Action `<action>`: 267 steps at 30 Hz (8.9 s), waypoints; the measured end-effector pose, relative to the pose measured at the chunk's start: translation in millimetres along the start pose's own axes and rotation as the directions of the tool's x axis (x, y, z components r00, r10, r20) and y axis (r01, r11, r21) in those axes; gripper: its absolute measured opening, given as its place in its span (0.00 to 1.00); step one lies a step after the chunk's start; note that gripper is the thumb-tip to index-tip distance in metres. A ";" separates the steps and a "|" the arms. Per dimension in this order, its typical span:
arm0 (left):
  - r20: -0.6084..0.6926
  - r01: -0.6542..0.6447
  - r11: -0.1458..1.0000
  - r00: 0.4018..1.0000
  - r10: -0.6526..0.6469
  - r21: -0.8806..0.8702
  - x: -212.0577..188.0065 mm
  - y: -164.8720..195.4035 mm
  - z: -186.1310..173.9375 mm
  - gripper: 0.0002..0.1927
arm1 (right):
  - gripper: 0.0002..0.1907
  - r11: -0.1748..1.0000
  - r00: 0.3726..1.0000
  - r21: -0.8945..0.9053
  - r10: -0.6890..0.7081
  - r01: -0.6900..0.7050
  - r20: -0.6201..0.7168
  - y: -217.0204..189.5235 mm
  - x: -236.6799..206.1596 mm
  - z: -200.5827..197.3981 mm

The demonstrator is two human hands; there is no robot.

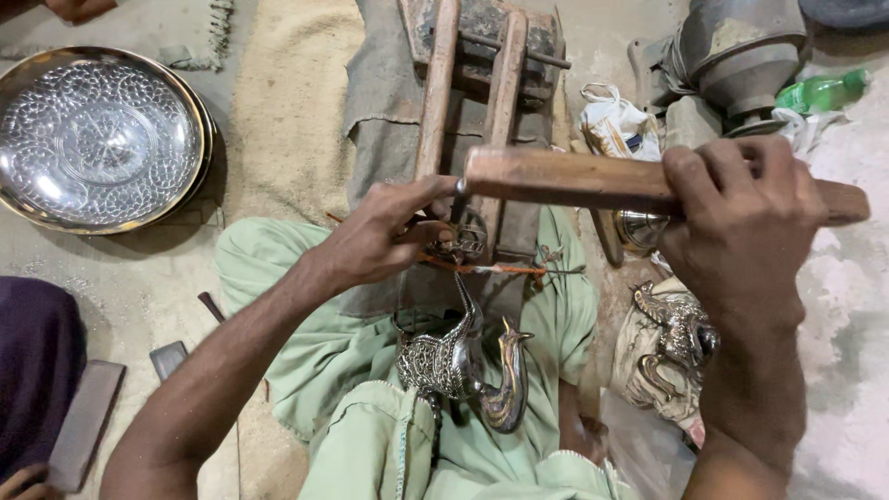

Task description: The person sits on the floor holding a punch against an ornate silver-colored metal ornament secured in a wooden clamping frame, and repeatedly strikes the punch with a wooden mallet to shape or decorate the metalwork, repositioning the punch and rotating the ornament between strikes.

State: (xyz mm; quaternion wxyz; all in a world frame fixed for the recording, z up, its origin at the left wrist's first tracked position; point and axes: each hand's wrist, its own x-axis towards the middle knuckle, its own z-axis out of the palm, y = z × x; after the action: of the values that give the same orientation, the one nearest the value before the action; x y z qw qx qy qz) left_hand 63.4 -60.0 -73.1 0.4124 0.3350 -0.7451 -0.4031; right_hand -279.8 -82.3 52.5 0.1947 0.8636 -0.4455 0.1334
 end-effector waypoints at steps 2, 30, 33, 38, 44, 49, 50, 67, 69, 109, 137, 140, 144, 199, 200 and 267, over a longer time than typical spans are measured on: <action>0.007 -0.016 1.000 1.000 0.016 -0.006 0.7 -0.2 -1.2 0.27 | 0.19 0.993 0.997 -0.108 -0.051 0.045 -0.053 0.7 -0.8 -1.1; 0.014 -0.078 0.997 0.997 0.078 0.026 4.5 -7.2 -4.8 0.25 | 0.21 0.989 0.998 0.139 0.044 -0.048 0.034 -8.8 0.5 -12.3; -0.184 -0.025 0.994 0.983 0.005 -0.109 -5.3 -8.7 6.2 0.25 | 0.21 0.996 0.998 -0.085 -0.013 0.018 0.062 -6.7 -2.6 -10.9; -0.407 0.059 0.741 0.804 -0.432 -0.669 -37.2 -0.9 47.1 0.25 | 0.22 0.996 0.994 0.028 -0.082 0.080 0.073 -7.5 22.2 -5.6; -0.654 0.099 0.892 0.646 -0.394 -0.440 -41.6 5.9 80.3 0.26 | 0.23 0.920 0.912 -0.076 -0.364 0.383 0.188 -20.8 91.9 2.5; -0.679 0.093 0.882 0.604 -0.418 -0.461 -40.3 9.4 82.3 0.24 | 0.20 0.866 0.853 -0.059 -0.475 0.496 0.215 -33.0 137.0 -3.8; -0.660 0.107 0.866 0.604 -0.446 -0.488 -40.7 10.0 82.0 0.23 | 0.19 0.878 0.854 0.019 -0.470 0.478 0.224 -34.9 142.2 -5.2; -0.693 0.159 0.908 0.599 -0.402 -0.388 -37.3 7.2 77.5 0.26 | 0.21 0.896 0.840 0.180 -0.442 0.405 0.313 -3.7 148.5 26.1; -0.685 0.176 0.904 0.600 -0.413 -0.390 -36.8 8.4 77.9 0.24 | 0.23 0.890 0.834 0.143 -0.455 0.432 0.312 -5.5 149.4 16.9; -0.624 0.189 0.902 0.666 -0.407 -0.387 -36.6 12.1 70.9 0.21 | 0.16 0.816 0.824 -0.213 -0.453 0.537 0.341 -31.7 159.3 -19.9; -0.592 0.101 0.937 0.750 -0.293 -0.336 -40.8 6.6 64.5 0.25 | 0.26 0.794 0.829 -0.292 -0.421 0.533 0.370 -27.6 136.3 -31.6; -0.570 0.096 0.914 0.755 -0.324 -0.393 -41.1 4.8 63.7 0.20 | 0.22 0.919 0.859 -0.043 -0.350 0.392 0.373 -26.6 134.9 -29.4; -0.561 0.127 0.934 0.770 -0.305 -0.334 -44.0 -0.1 64.2 0.17 | 0.26 0.707 0.787 -0.368 -0.456 0.604 0.416 -31.8 128.6 -41.2; 0.071 -0.108 0.993 0.991 0.111 -0.036 0.1 -29.3 10.4 0.33 | 0.28 0.971 0.991 0.241 -0.029 -0.003 0.132 11.7 -8.8 -19.4; 0.074 -0.083 0.997 0.994 0.082 0.000 -0.1 -28.8 11.1 0.33 | 0.26 0.958 0.997 0.283 -0.056 0.036 0.062 11.5 -7.2 -19.6; -0.068 -0.144 0.985 0.988 0.138 -0.095 -14.3 -33.3 4.7 0.29 | 0.18 0.988 0.971 0.029 -0.152 0.149 0.182 -20.6 46.8 -34.3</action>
State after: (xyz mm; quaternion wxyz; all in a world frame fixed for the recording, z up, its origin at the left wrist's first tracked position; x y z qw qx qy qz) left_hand 71.0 -61.5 -108.8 0.4787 0.2729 -0.7329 -0.3990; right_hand -238.3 -89.3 97.4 0.1558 0.9049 -0.3939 0.0412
